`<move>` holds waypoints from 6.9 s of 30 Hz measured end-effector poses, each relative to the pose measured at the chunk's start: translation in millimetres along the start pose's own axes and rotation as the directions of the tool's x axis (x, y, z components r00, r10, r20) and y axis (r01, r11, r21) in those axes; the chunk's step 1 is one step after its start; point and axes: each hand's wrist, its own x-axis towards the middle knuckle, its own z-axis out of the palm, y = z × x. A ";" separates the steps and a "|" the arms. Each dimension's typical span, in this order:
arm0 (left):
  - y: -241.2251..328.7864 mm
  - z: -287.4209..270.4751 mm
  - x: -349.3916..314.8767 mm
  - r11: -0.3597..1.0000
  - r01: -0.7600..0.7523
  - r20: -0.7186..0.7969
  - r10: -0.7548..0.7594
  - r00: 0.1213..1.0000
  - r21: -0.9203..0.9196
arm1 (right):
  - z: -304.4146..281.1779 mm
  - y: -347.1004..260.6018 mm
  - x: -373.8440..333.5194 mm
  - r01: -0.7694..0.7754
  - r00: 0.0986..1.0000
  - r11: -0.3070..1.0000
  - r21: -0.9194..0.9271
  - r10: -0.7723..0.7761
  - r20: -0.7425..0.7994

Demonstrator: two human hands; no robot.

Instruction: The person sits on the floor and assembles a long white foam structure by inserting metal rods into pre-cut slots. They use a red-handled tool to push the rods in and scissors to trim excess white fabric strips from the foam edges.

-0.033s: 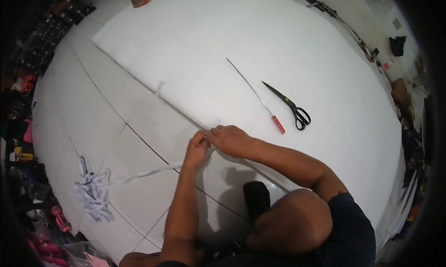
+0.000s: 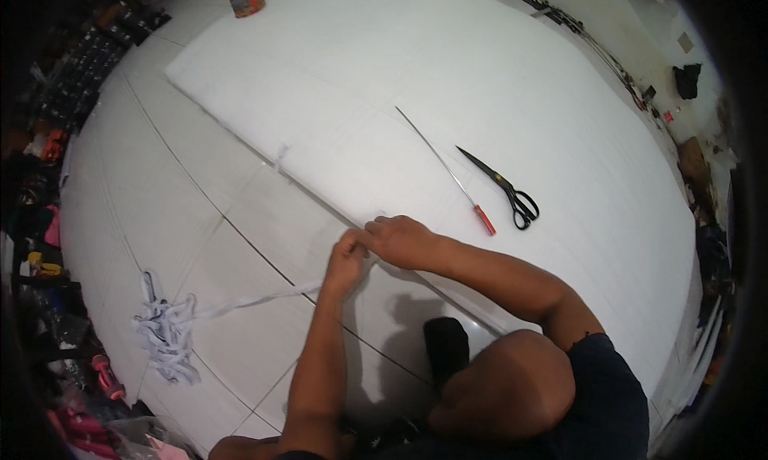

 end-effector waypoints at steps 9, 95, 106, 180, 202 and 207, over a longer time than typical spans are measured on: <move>7.4 25.0 -11.5 0.985 0.126 -0.264 -0.092 0.960 0.114 | 12.2 38.6 32.9 -0.001 1.000 0.923 0.384 -0.009 0.023; 47.2 -34.7 -27.2 0.867 0.300 -0.118 -0.276 0.954 0.399 | -54.7 46.1 -243.2 -0.618 0.562 0.082 0.782 0.742 0.366; 41.3 -36.0 -26.8 0.898 0.343 -0.155 -0.311 0.938 0.277 | 20.1 -78.9 -155.7 -0.726 0.568 -0.223 0.651 0.339 0.750; -0.4 69.1 -117.0 0.997 0.058 -0.499 -0.071 0.864 -0.042 | 52.5 -88.4 -432.4 -0.659 0.730 0.694 -0.290 0.683 -0.028; -52.0 280.4 -131.8 0.874 0.463 -0.206 -0.430 0.879 0.150 | 54.0 -189.0 -747.2 -0.983 -0.165 -0.181 -0.031 0.945 -0.284; -63.0 280.2 -126.0 0.949 0.247 -0.305 -0.181 0.935 0.195 | 99.0 -173.3 -767.7 -0.982 -0.189 -0.167 0.093 0.924 -0.333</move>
